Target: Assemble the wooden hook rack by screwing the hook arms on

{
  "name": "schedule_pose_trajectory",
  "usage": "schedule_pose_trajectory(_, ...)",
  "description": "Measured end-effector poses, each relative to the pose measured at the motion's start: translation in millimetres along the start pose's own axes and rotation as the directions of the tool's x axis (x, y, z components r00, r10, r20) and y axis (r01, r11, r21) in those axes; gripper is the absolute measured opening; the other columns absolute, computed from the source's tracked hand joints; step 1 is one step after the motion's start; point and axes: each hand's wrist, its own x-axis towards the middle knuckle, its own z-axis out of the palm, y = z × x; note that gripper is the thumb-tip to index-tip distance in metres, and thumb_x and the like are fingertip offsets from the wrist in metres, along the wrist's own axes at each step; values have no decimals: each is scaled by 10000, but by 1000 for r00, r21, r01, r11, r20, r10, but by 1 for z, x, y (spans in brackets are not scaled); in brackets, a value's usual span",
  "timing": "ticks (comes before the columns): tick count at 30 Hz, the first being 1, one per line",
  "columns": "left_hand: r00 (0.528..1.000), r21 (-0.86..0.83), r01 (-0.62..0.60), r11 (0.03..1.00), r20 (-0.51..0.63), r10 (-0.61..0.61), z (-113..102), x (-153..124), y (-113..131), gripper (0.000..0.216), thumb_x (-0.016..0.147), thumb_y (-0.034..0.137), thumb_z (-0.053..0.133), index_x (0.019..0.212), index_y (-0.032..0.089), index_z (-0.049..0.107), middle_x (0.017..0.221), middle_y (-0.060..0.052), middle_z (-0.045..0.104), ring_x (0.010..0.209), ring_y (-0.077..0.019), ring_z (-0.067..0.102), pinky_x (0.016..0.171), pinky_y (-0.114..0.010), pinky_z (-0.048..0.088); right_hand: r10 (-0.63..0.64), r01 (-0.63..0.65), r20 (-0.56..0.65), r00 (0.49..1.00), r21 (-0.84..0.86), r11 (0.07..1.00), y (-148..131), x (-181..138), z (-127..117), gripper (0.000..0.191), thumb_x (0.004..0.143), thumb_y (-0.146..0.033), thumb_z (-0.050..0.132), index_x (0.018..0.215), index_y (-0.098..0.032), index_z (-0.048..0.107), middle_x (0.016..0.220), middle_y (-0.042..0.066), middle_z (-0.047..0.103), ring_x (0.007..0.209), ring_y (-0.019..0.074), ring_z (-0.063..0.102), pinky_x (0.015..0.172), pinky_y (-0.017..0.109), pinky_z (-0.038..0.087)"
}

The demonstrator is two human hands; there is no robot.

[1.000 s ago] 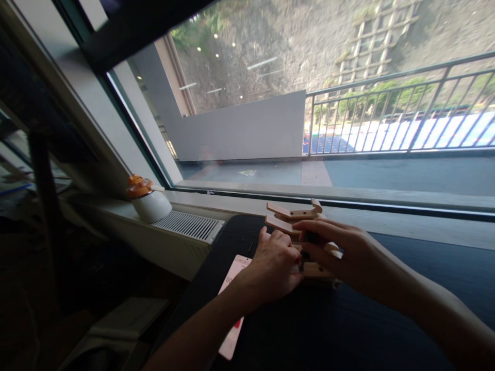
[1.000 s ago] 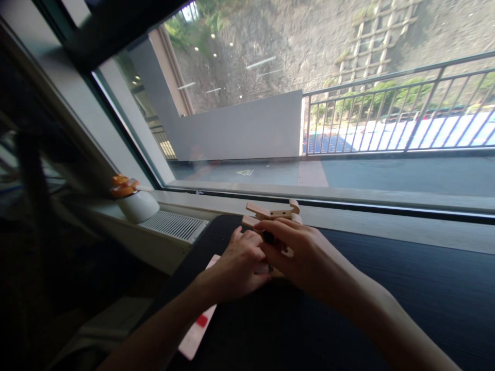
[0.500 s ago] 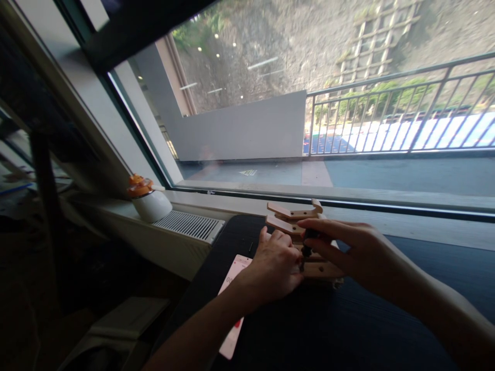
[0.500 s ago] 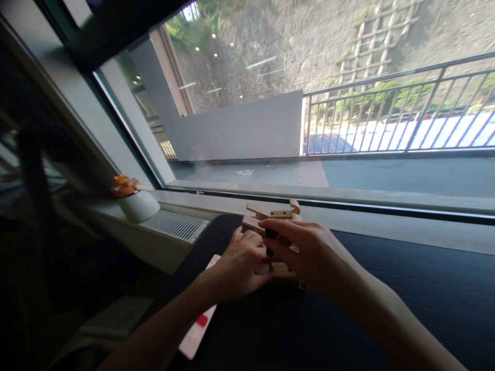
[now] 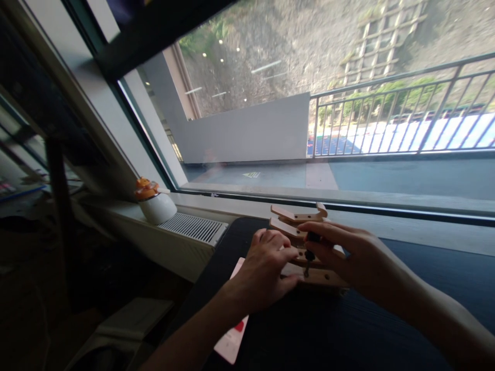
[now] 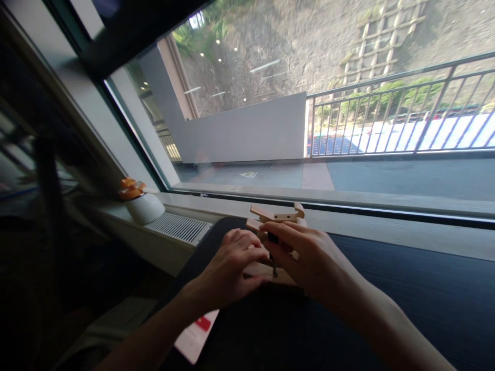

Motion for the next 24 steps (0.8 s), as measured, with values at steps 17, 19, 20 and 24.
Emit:
schedule_pose_trajectory(17,995,82,-71,994,-60,77,10,-23,-12,206,892,349,734,1053,247,656,1104,7,705,1136,-228,545,1035,-406,335,6,-6,34,999,4,1000,15,-6,4,368,967,-291,563,1324,-329,643,1211,38,762,994,245,759,758,284,625)
schedule_pose_trajectory(19,997,101,-57,993,-48,62,10,-24,-10,182,918,309,703,1081,248,648,1098,3,704,1122,-226,548,1025,-406,334,-1,0,41,999,6,1000,12,-5,2,364,971,-273,547,1318,-321,644,1176,38,774,964,231,764,762,281,620)
schedule_pose_trajectory(20,997,100,-53,994,-49,58,10,-24,-10,181,922,299,697,1089,249,646,1086,3,705,1107,-223,553,1014,-402,338,0,0,45,999,9,1000,10,-5,1,360,974,-265,537,1313,-316,646,1172,38,775,964,225,764,765,277,617)
schedule_pose_trajectory(24,994,72,-63,995,-84,69,14,-24,-12,163,919,303,707,1062,249,651,1039,11,704,1059,-210,567,981,-387,348,9,-10,35,999,18,1000,8,-4,0,323,981,-259,524,1264,-307,673,1161,29,778,963,207,761,772,258,606)
